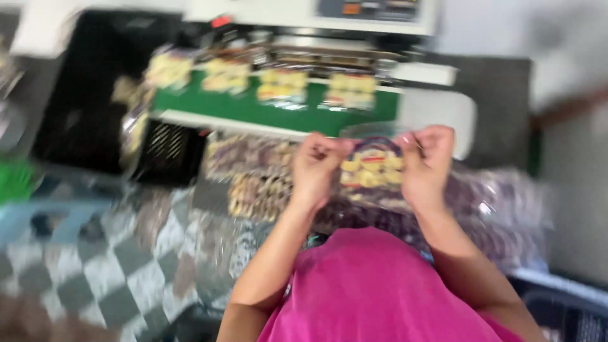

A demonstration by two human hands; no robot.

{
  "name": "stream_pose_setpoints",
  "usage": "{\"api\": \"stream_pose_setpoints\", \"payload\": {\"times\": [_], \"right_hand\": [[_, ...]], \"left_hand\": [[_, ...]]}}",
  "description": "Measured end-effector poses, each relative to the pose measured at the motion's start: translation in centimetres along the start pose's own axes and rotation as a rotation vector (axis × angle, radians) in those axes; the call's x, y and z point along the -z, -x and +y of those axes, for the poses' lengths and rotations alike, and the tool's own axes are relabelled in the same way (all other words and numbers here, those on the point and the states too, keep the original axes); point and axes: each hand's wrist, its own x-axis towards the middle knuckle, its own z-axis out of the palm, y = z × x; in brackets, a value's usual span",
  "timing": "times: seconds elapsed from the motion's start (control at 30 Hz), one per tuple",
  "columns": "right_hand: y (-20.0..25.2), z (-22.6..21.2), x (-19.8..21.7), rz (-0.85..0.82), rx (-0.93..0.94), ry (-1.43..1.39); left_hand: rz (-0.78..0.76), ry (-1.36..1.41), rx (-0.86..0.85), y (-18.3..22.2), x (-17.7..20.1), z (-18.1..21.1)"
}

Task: Placing small bags of cookies onto a conveyor belt for a heat sealing machine.

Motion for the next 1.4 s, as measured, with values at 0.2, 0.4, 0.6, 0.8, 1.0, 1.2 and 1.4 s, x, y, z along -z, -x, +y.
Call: {"api": "stream_pose_setpoints", "payload": {"times": [0.2, 0.4, 0.6, 0.8, 1.0, 1.2, 1.4], "right_hand": [[-2.2, -2.0, 2.5, -0.068, 0.33, 0.218], [-4.9, -1.7, 5.5, -0.275, 0.106, 0.168], [-9.2, 2.9, 6.5, -0.173, 0.658, 0.565], [-13.5, 6.8, 5.4, -0.026, 0.388, 0.405], [-18.3, 12.6, 4.2, 0.136, 0.018, 0.452], [-20.4, 15.8, 0.3, 0.146, 0.11, 0.497], [-20.7, 16.0, -1.9, 0.11, 0.203, 0.683]], "left_hand": [[-0.071, -0.182, -0.215, -2.0, -2.1, -0.9], [-0.281, -0.546, -0.353, -4.9, -3.4, -1.7], [-0.203, -0.867, -0.726, -8.9, -4.0, -5.6], [-0.184, -0.535, -0.169, -14.4, -6.3, -9.6], [0.172, -0.087, 0.297, -20.4, -6.9, -16.6], [0.052, -0.134, 0.04, -15.9, -1.7, -9.6], [-0.036, -0.799, -0.224, -2.3, 10.2, 0.2]]}}
